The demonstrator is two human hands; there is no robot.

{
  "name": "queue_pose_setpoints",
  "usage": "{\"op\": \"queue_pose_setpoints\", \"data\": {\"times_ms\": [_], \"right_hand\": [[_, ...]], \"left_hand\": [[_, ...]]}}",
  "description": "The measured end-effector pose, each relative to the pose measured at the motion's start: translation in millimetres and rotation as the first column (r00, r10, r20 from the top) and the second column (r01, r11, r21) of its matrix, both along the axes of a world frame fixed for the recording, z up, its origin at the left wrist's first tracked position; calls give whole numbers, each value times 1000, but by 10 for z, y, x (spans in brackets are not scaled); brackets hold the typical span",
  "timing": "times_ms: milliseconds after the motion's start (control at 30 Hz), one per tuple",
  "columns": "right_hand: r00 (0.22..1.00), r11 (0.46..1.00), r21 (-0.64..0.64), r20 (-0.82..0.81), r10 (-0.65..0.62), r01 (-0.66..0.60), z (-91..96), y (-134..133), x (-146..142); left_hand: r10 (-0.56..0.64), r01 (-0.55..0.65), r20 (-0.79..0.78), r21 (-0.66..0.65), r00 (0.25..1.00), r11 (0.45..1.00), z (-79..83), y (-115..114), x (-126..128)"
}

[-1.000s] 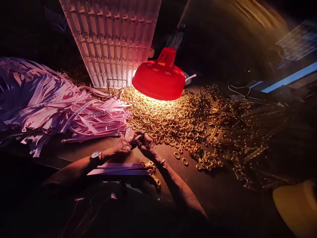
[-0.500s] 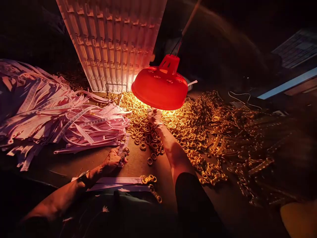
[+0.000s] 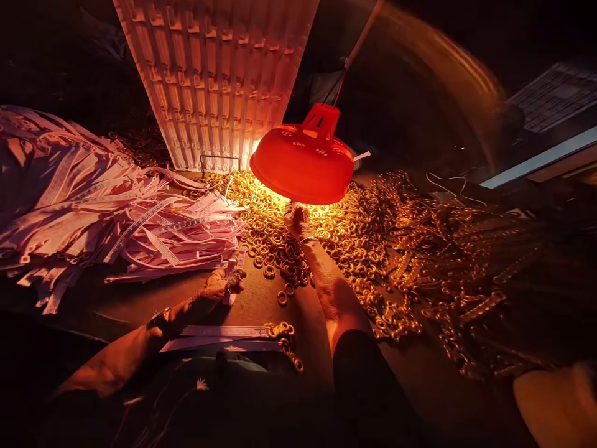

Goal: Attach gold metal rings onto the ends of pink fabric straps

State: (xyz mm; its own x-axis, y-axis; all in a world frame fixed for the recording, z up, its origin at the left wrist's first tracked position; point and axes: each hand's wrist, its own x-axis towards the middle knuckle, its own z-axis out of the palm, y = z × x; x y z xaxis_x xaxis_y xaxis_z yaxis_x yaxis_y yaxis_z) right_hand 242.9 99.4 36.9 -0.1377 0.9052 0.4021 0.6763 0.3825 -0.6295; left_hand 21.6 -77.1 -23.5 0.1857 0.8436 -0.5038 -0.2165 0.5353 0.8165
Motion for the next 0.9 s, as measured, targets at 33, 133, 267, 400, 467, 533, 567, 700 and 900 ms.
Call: {"op": "queue_pose_setpoints", "data": {"times_ms": [33,133,267,400,467,533,567,700,900], "right_hand": [[999,1000,-13,-42,-17,17,-49,-102,33],[982,997,-50,-181,-60,52,-196,-465,102],[890,994,-82,-454,32,-78,-307,-1037,68],[828,980,-133,-558,52,-151,-331,-1512,-44],[822,973,-159,-568,49,-168,-346,-1659,-98],[816,967,-175,-576,51,-184,-367,-1751,-151],[813,965,-181,-580,52,-191,-379,-1782,-178],[812,957,-204,-581,51,-206,-420,-1852,-282],[815,944,-239,-577,52,-229,-471,-1867,-327]], "left_hand": [[21,-21,-18,34,1000,999,19,18,31],[-8,11,-22,149,1000,989,143,45,121],[-23,5,67,255,998,967,341,24,255],[-15,-3,57,300,998,954,375,-9,386],[-32,21,34,297,999,955,350,-32,425],[-46,37,24,284,999,958,332,-61,437],[-50,42,21,274,999,961,326,-76,434],[-73,70,2,263,997,962,280,-122,376],[-46,60,-58,274,997,960,38,-128,301]]}}
